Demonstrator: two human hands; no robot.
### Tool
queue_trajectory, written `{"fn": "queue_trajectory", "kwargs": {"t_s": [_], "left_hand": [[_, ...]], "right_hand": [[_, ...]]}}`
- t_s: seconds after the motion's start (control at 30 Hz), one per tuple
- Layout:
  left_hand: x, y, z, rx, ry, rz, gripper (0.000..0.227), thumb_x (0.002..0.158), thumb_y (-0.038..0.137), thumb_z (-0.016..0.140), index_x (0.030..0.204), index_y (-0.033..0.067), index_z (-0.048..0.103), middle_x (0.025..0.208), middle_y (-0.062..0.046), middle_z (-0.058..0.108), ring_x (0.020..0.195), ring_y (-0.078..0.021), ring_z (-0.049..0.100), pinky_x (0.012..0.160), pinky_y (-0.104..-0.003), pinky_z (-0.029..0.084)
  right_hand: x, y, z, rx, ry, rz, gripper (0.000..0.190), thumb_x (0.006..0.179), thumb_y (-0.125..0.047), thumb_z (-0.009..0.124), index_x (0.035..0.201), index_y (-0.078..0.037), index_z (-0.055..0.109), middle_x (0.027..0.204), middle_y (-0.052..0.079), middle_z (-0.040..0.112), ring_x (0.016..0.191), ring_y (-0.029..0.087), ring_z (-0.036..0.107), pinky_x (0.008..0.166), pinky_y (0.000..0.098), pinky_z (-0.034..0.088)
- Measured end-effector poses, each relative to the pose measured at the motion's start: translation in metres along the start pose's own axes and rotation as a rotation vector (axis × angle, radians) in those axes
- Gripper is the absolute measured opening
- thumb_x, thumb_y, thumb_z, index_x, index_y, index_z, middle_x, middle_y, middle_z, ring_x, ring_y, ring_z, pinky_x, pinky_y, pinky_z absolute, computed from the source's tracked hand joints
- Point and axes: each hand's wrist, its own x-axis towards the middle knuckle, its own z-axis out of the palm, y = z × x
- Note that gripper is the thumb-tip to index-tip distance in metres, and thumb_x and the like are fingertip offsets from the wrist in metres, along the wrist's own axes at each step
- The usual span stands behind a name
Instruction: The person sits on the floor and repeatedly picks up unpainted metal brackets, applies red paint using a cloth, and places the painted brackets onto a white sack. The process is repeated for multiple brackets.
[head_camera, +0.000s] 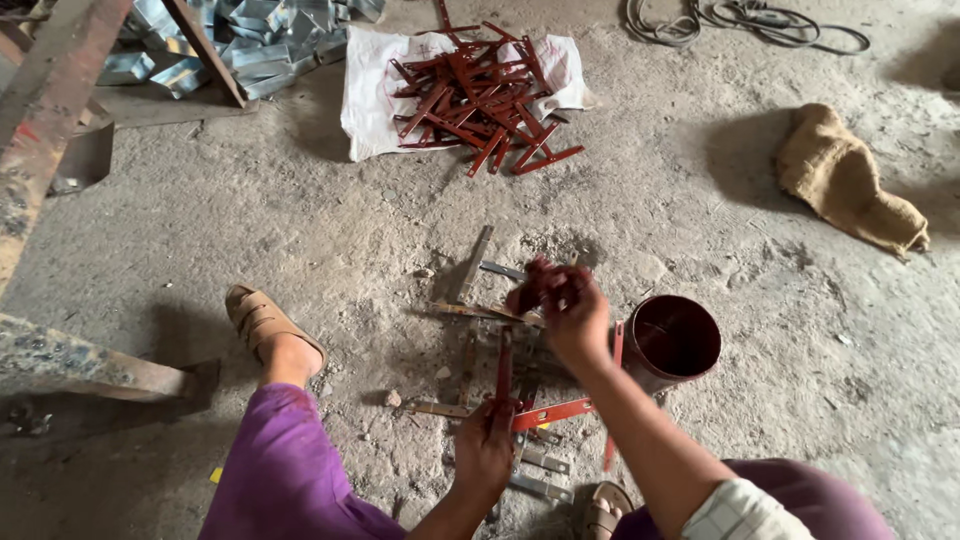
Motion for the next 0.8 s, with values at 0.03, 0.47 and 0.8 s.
{"fn": "queue_trajectory", "kwargs": {"t_s": [0.03, 0.47, 0.8], "left_hand": [[-0.001, 0.010, -0.001, -0.086, 0.008, -0.067, 0.033, 0.104, 0.028, 0.053, 0.110, 0.0021, 0.072, 0.059, -0.005, 0.055, 0.043, -0.0112, 0.047, 0.039, -0.029, 0.035], [0.054, -0.011, -0.051, -0.646, 0.053, -0.251, 0.039, 0.099, 0.036, 0.047, 0.119, 0.0078, 0.066, 0.108, -0.019, 0.071, 0.087, -0.0285, 0.072, 0.076, -0.044, 0.059], [0.065, -0.040, -0.048, -0.635, 0.168, -0.262, 0.041, 0.098, 0.029, 0.053, 0.124, 0.0020, 0.070, 0.114, -0.016, 0.070, 0.095, -0.0275, 0.066, 0.082, -0.039, 0.054]], "right_hand": [[0.002, -0.007, -0.005, -0.392, 0.056, -0.154, 0.028, 0.087, 0.004, 0.069, 0.113, -0.003, 0.063, 0.104, 0.011, 0.073, 0.099, 0.016, 0.069, 0.087, 0.0294, 0.056], [-0.144, 0.008, 0.012, -0.803, -0.855, -0.097, 0.030, 0.079, -0.004, 0.073, 0.108, -0.008, 0.074, 0.098, 0.016, 0.076, 0.094, 0.035, 0.074, 0.077, 0.0419, 0.060], [-0.123, -0.008, 0.026, -0.586, -0.732, -0.374, 0.031, 0.079, -0.003, 0.075, 0.110, -0.005, 0.074, 0.108, 0.016, 0.075, 0.101, 0.035, 0.070, 0.086, 0.0425, 0.057]]}}
